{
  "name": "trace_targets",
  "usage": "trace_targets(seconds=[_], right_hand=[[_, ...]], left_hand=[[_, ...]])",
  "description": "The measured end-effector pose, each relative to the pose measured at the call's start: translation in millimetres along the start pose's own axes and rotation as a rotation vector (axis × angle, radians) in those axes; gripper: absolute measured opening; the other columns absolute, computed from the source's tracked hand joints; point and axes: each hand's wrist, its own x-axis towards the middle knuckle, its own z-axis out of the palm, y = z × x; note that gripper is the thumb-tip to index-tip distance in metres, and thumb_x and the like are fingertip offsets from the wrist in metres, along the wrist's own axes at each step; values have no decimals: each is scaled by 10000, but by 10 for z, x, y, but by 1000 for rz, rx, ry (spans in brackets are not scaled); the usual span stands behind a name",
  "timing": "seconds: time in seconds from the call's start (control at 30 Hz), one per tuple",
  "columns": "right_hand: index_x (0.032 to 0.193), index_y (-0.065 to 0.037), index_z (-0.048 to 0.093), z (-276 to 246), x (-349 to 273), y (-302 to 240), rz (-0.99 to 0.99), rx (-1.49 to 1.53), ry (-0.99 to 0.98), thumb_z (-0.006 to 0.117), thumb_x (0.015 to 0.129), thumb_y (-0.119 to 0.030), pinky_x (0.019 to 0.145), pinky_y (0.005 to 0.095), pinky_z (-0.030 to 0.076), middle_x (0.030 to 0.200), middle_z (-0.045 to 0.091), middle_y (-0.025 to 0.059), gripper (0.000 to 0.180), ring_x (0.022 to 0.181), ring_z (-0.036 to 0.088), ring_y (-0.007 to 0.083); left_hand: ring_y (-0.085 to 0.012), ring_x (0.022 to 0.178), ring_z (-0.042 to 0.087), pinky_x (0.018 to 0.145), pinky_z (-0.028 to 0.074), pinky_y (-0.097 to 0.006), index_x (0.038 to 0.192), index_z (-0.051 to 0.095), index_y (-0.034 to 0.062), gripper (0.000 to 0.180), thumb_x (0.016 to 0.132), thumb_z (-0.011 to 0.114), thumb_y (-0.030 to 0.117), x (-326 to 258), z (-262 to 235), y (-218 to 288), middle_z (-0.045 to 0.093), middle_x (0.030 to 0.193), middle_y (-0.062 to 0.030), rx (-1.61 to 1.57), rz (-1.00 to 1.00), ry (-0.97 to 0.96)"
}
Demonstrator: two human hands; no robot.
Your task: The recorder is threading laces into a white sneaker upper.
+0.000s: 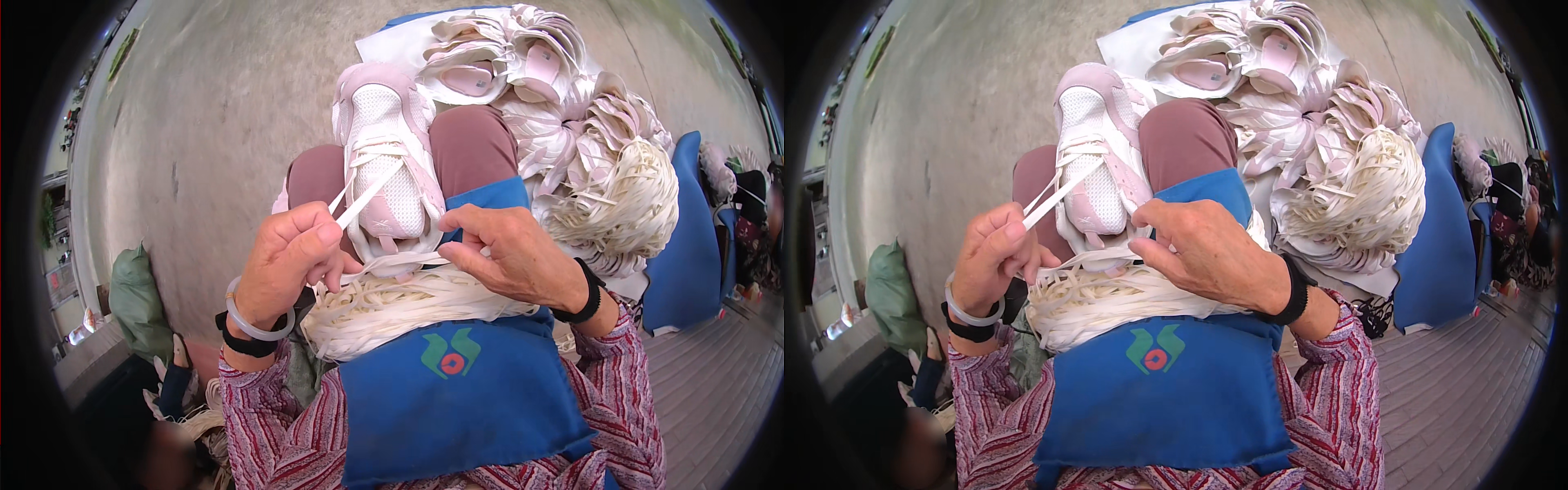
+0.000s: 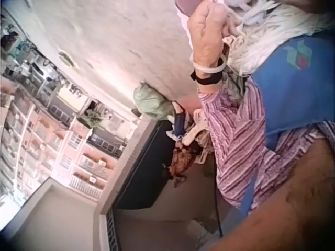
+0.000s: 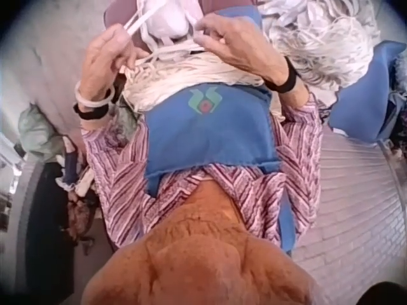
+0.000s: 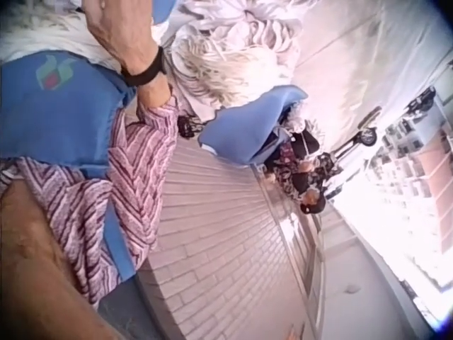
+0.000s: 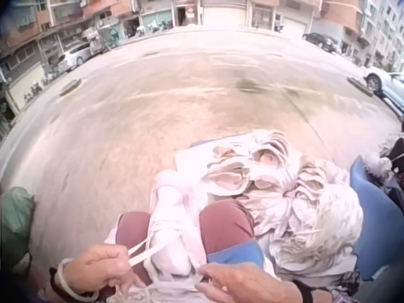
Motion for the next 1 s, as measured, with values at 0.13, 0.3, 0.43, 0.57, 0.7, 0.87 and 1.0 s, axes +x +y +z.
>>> trace_targets(seconds=[0.13, 0.3, 0.43, 0.57, 0.7, 0.87, 1.0], right_hand=[[958, 7, 597, -22, -76, -49, 26, 164, -162, 607, 889, -176, 581, 402, 469, 709, 615, 187, 196, 646, 622, 340], [1024, 12, 596, 143, -34, -28, -62, 329, -66, 552, 927, -167, 618, 366, 476, 752, 620, 188, 209, 695, 631, 300], [1092, 17, 593, 148, 66, -15, 66, 430, 113, 528, 954, -181, 621, 299, 465, 758, 606, 138, 250, 666, 581, 175], [1102, 33, 590, 274, 151, -17, 71, 519, 96, 537, 950, -236, 628, 298, 466, 785, 611, 147, 314, 658, 566, 164], [1027, 38, 611, 320, 284, 45, 79, 555, -75, 569, 924, -223, 595, 285, 451, 725, 610, 84, 283, 649, 563, 132], [943, -28, 597, 199, 281, 10, 493, 1057, -258, 544, 951, -184, 522, 186, 339, 727, 551, -22, 166, 603, 456, 26], [923, -25, 583, 175, 213, -139, 458, 1173, -355, 515, 965, -180, 535, 206, 355, 716, 542, -28, 175, 597, 429, 42]], left_hand=[[-74, 528, 512, 610, 492, -241, 745, 532, 32, 289, 956, 523, 228, -5, 102, 93, 500, 582, -4, 18, -26, -43], [-80, 528, 522, 477, 387, -278, 761, 558, 13, 273, 955, 546, 204, -34, 291, 208, 511, 571, -20, 417, -47, -196], [-291, 521, 563, 491, 405, -386, 747, 522, 14, 247, 918, 582, 181, 1, 516, 192, 537, 599, -125, 663, 183, -276], [-356, 576, 583, 509, 447, -428, 786, 535, 37, 207, 898, 576, 205, 13, 726, 14, 574, 629, -149, 869, 276, -234], [-369, 576, 558, 524, 429, -424, 770, 533, 36, 210, 901, 582, 192, 28, 824, -112, 560, 640, -153, 893, 294, -185], [-335, 630, 582, 573, 455, -402, 824, 579, 16, 209, 922, 548, 198, 11, 604, -76, 577, 687, -152, 683, 192, -324], [-235, 780, 632, 741, 500, -331, 817, 596, -22, 353, 961, 461, 270, -70, 332, -265, 635, 783, -106, -9, -163, -178]])
